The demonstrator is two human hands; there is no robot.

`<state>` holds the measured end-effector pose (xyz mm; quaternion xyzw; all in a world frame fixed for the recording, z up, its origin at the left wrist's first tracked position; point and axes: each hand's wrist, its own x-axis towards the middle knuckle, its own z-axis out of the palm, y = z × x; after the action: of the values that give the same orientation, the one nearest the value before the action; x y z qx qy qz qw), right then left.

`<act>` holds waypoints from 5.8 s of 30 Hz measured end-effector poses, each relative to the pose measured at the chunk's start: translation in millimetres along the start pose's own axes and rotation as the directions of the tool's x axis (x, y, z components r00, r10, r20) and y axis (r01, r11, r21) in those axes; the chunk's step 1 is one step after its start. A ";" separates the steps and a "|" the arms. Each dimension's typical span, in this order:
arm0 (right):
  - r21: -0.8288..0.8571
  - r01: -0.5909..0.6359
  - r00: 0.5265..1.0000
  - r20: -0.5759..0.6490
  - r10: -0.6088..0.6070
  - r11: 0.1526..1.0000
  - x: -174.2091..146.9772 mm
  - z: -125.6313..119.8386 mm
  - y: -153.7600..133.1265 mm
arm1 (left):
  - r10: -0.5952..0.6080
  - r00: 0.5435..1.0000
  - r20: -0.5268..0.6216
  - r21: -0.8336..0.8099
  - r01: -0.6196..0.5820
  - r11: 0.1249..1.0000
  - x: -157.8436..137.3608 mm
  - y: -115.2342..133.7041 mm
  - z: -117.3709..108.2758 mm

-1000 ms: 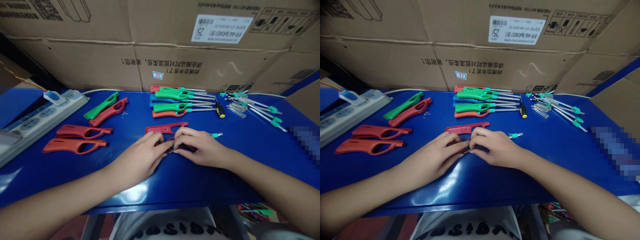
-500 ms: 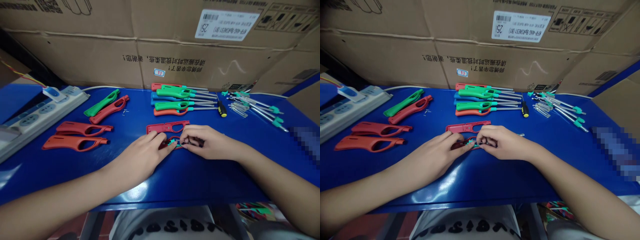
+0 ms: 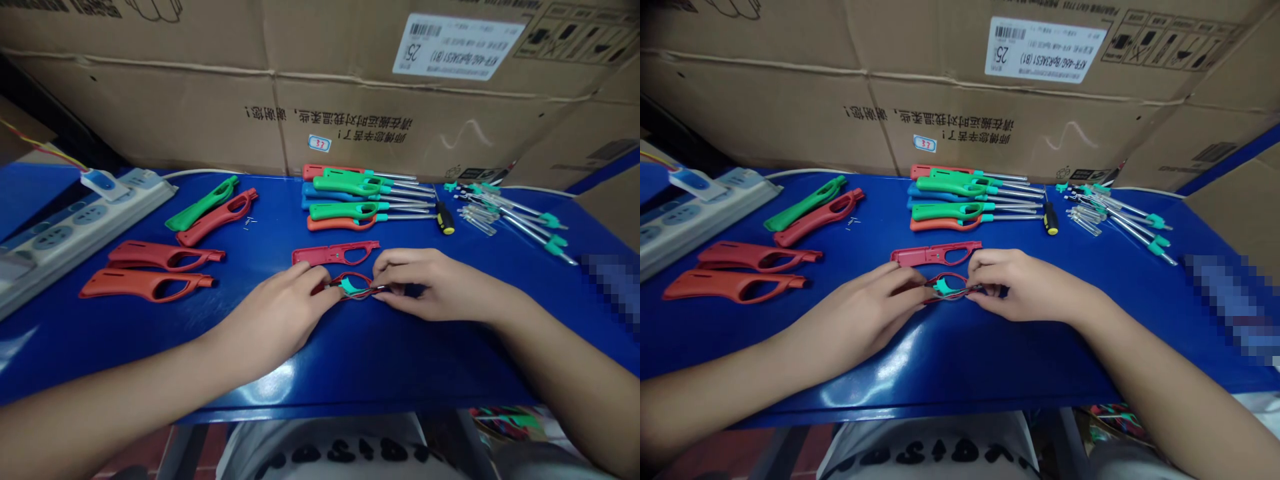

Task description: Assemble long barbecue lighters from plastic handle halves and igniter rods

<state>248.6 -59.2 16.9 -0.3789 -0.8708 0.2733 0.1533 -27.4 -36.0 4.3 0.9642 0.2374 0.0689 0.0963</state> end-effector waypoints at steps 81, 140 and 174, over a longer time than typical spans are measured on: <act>-0.056 -0.952 0.276 -0.579 0.767 0.301 -52.6 -85.1 87.3 | -0.002 0.994 -0.107 0.016 0.004 1.000 7.4 -14.0 6.7; 0.560 -0.220 0.865 -0.267 0.425 0.799 22.5 38.0 7.0 | -0.453 0.889 -0.061 -0.847 0.194 0.494 17.8 -9.8 14.3; 0.670 -0.160 0.912 -0.181 0.368 0.725 22.1 33.7 16.5 | -0.314 0.938 -0.147 -0.748 0.102 0.656 14.7 -8.4 13.5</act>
<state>227.4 -45.6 -18.6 -0.4619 -0.6263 0.5122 0.3634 -15.8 -23.8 -9.4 0.7930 0.3106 0.2736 0.4469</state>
